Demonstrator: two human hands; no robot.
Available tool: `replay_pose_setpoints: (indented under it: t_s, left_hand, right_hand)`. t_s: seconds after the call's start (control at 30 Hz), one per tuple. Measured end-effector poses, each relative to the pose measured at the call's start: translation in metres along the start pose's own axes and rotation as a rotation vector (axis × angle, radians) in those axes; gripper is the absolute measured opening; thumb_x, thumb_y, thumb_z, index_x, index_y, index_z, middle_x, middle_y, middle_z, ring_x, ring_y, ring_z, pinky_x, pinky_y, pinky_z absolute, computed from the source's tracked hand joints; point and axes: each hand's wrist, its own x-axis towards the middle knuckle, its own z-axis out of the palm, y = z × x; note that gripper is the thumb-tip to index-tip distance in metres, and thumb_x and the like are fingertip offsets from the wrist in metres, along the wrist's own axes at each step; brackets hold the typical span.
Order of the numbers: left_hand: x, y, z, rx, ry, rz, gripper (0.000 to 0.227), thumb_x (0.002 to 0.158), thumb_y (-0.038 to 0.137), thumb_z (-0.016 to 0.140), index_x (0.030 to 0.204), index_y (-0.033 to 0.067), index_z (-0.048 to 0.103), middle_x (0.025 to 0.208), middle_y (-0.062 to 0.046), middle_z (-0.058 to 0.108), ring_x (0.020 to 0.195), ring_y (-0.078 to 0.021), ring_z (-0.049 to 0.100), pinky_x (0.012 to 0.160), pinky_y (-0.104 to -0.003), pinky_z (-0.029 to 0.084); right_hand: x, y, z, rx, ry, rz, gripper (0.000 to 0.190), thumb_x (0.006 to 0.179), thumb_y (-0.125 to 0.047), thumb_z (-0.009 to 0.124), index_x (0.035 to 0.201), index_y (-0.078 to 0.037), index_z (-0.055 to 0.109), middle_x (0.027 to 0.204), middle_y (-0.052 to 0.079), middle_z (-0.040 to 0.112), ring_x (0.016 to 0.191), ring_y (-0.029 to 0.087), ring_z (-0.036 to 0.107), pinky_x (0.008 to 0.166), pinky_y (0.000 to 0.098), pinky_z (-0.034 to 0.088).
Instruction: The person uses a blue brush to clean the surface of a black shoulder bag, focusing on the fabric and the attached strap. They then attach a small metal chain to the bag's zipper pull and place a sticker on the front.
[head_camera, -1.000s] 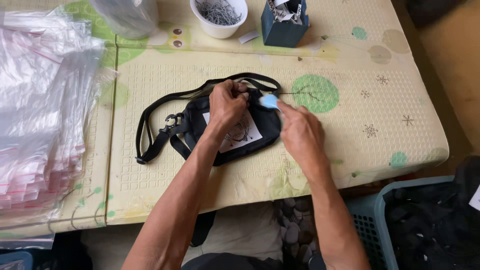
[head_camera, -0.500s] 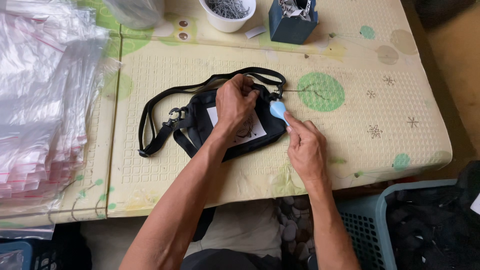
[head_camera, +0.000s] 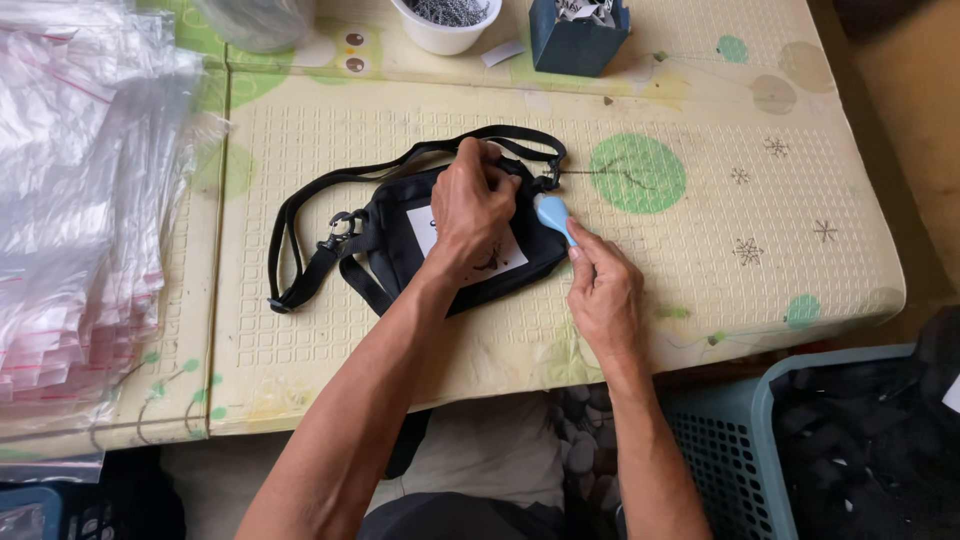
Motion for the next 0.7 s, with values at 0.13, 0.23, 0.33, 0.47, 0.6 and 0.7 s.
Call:
replay_pose_setpoints:
  t_s: [0.13, 0.23, 0.33, 0.47, 0.6, 0.7]
  left_hand:
    - [0.0, -0.002, -0.002, -0.066, -0.006, 0.018, 0.025, 0.079, 0.018, 0.076, 0.102, 0.014, 0.066, 0.08, -0.001, 0.078, 0.089, -0.0331, 0.074, 0.083, -0.048, 0.054]
    - [0.002, -0.006, -0.001, -0.085, -0.022, 0.037, 0.02, 0.079, 0.018, 0.077, 0.097, 0.0186, 0.067, 0.079, 0.002, 0.077, 0.088, -0.0287, 0.073, 0.083, -0.045, 0.054]
    - [0.002, -0.007, -0.003, -0.064, -0.031, 0.059, 0.014, 0.081, 0.019, 0.077, 0.092, 0.0195, 0.069, 0.079, 0.0, 0.076, 0.088, -0.0299, 0.073, 0.082, -0.045, 0.054]
    - [-0.001, -0.005, -0.005, -0.078, -0.047, 0.102, 0.007, 0.083, 0.016, 0.076, 0.088, 0.0187, 0.071, 0.078, -0.002, 0.075, 0.087, -0.0301, 0.073, 0.081, -0.043, 0.054]
    - [-0.005, -0.003, -0.01, -0.103, -0.055, 0.114, 0.007, 0.086, 0.015, 0.075, 0.092, 0.0147, 0.071, 0.081, -0.008, 0.075, 0.09, -0.0357, 0.072, 0.083, -0.047, 0.053]
    - [0.0, -0.006, -0.005, -0.138, -0.04, 0.101, 0.005, 0.086, 0.015, 0.074, 0.09, 0.0165, 0.072, 0.08, -0.005, 0.075, 0.088, -0.0331, 0.073, 0.082, -0.046, 0.054]
  right_hand:
    - [0.003, -0.003, -0.003, 0.023, -0.005, 0.002, 0.032, 0.102, -0.008, 0.058, 0.13, -0.014, 0.073, 0.106, 0.016, 0.075, 0.097, 0.037, 0.072, 0.082, 0.0445, 0.057]
    - [0.003, -0.001, -0.004, 0.048, -0.011, -0.005, 0.033, 0.102, -0.006, 0.058, 0.13, -0.014, 0.073, 0.104, 0.016, 0.075, 0.094, 0.036, 0.073, 0.08, 0.0438, 0.057]
    - [0.006, 0.003, -0.005, 0.06, -0.04, -0.013, 0.033, 0.102, -0.007, 0.06, 0.13, -0.016, 0.074, 0.105, 0.014, 0.075, 0.092, 0.036, 0.073, 0.078, 0.0424, 0.057]
    - [0.014, 0.017, 0.009, -0.013, -0.005, -0.065, 0.035, 0.1, -0.007, 0.064, 0.131, -0.018, 0.075, 0.094, 0.011, 0.071, 0.087, 0.032, 0.072, 0.075, 0.0407, 0.057]
    - [0.025, -0.005, 0.008, 0.074, 0.036, -0.037, 0.034, 0.103, -0.006, 0.057, 0.133, -0.013, 0.072, 0.103, 0.017, 0.072, 0.095, 0.037, 0.072, 0.081, 0.0436, 0.056]
    - [0.025, -0.021, 0.01, 0.11, 0.016, -0.037, 0.034, 0.106, -0.012, 0.055, 0.137, -0.016, 0.07, 0.105, 0.014, 0.071, 0.098, 0.035, 0.072, 0.083, 0.0418, 0.056]
